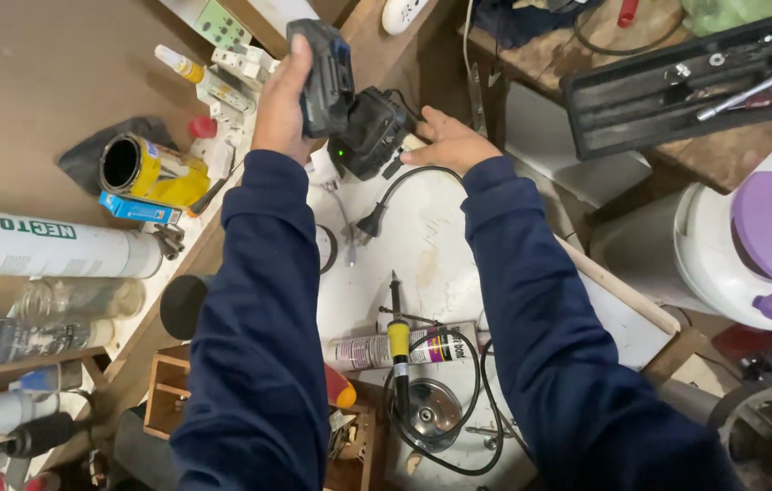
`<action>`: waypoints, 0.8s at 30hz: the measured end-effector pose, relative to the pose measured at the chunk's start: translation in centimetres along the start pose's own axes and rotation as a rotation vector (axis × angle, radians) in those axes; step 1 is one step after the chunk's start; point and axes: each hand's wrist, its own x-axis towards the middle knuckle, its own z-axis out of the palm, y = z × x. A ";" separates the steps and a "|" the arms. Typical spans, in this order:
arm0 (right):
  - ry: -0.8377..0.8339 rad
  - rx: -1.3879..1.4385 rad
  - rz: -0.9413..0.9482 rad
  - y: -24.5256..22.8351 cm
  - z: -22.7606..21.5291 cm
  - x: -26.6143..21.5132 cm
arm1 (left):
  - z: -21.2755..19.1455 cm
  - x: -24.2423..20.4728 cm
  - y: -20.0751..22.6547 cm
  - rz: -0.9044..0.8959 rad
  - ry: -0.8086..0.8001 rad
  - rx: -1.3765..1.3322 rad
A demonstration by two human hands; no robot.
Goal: Recorder is searching through several small organizer bins for specific hardware and tools on a cluttered workbench, then checking an electric drill battery.
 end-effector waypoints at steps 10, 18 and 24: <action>0.102 0.281 -0.203 1.1 1.2 1.3 | -0.7 1.9 -2.4 0.222 -0.002 0.411; 0.152 0.130 -0.345 0.8 1.6 1.4 | 1.7 1.2 -4.4 0.444 0.047 1.408; 0.169 0.048 -0.340 0.7 1.4 1.0 | 2.1 0.8 -4.8 0.525 0.055 1.384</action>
